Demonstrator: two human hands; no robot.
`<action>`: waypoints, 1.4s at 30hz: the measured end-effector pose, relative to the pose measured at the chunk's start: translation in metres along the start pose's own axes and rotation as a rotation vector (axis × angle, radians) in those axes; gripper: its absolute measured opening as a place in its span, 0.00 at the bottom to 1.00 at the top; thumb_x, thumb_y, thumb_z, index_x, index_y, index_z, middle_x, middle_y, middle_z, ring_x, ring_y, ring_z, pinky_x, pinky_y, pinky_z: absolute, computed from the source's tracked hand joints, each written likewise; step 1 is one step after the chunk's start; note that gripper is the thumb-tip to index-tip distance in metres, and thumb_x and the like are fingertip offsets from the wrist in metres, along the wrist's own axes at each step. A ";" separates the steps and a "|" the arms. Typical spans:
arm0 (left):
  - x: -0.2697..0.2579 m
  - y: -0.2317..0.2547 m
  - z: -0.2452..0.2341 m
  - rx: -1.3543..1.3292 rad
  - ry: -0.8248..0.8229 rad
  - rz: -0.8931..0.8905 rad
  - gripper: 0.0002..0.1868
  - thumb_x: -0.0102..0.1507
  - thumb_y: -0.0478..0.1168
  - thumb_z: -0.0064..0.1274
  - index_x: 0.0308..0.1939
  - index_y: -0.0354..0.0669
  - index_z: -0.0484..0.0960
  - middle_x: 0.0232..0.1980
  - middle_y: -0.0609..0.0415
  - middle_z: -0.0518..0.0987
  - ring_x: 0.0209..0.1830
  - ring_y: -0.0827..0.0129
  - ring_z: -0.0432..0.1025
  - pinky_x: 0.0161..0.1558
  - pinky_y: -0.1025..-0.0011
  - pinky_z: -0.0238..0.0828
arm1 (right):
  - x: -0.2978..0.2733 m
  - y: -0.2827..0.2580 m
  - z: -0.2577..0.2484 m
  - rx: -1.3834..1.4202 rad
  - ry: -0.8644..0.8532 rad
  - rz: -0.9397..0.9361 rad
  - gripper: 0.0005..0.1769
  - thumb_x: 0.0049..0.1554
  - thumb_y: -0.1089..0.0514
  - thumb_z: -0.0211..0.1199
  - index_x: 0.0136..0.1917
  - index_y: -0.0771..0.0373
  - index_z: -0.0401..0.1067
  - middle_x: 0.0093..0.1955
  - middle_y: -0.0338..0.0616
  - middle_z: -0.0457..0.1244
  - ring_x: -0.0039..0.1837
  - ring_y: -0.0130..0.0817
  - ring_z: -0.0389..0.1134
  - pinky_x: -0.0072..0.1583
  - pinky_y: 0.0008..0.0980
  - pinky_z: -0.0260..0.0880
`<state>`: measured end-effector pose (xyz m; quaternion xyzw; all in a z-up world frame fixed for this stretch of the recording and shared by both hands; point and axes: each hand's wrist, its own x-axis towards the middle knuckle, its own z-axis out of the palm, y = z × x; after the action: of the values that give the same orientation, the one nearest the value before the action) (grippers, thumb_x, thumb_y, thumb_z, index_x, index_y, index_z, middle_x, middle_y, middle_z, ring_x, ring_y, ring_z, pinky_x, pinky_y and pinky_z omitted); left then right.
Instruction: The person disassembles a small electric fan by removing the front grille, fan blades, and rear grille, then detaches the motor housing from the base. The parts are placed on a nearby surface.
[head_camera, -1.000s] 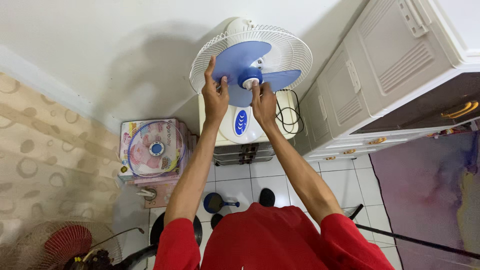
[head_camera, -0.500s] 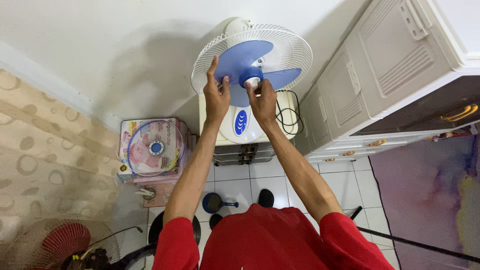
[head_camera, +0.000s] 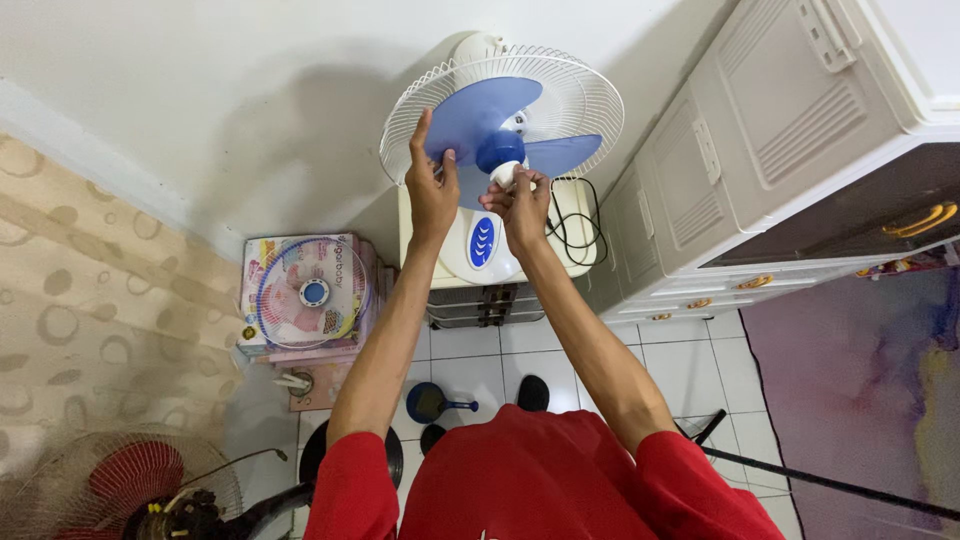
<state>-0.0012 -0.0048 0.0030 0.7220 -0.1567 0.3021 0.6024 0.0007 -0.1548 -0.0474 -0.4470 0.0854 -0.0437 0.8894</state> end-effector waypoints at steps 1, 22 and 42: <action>-0.001 0.000 0.000 -0.013 -0.006 -0.008 0.36 0.71 0.23 0.45 0.80 0.48 0.54 0.82 0.42 0.60 0.56 0.64 0.80 0.50 0.74 0.82 | -0.003 0.000 -0.002 -0.012 -0.022 -0.006 0.15 0.68 0.52 0.52 0.57 0.62 0.51 0.41 0.55 0.65 0.38 0.43 0.72 0.42 0.38 0.77; -0.077 0.002 0.001 -0.248 -0.224 -0.386 0.20 0.68 0.33 0.54 0.65 0.34 0.76 0.56 0.47 0.80 0.58 0.67 0.76 0.50 0.72 0.82 | -0.041 -0.013 -0.031 -0.421 -0.311 -0.203 0.13 0.65 0.58 0.61 0.59 0.65 0.66 0.48 0.44 0.69 0.49 0.29 0.72 0.51 0.30 0.74; -0.169 -0.100 -0.066 -0.259 0.031 -0.712 0.20 0.63 0.34 0.60 0.58 0.33 0.74 0.49 0.46 0.82 0.44 0.71 0.79 0.41 0.74 0.80 | -0.069 0.127 -0.040 -0.798 -0.413 -0.165 0.25 0.56 0.65 0.68 0.67 0.64 0.69 0.57 0.45 0.64 0.54 0.30 0.71 0.53 0.29 0.75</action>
<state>-0.0879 0.0578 -0.1737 0.6445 0.0762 0.0625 0.7582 -0.0749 -0.1004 -0.1648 -0.7594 -0.1194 0.0120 0.6394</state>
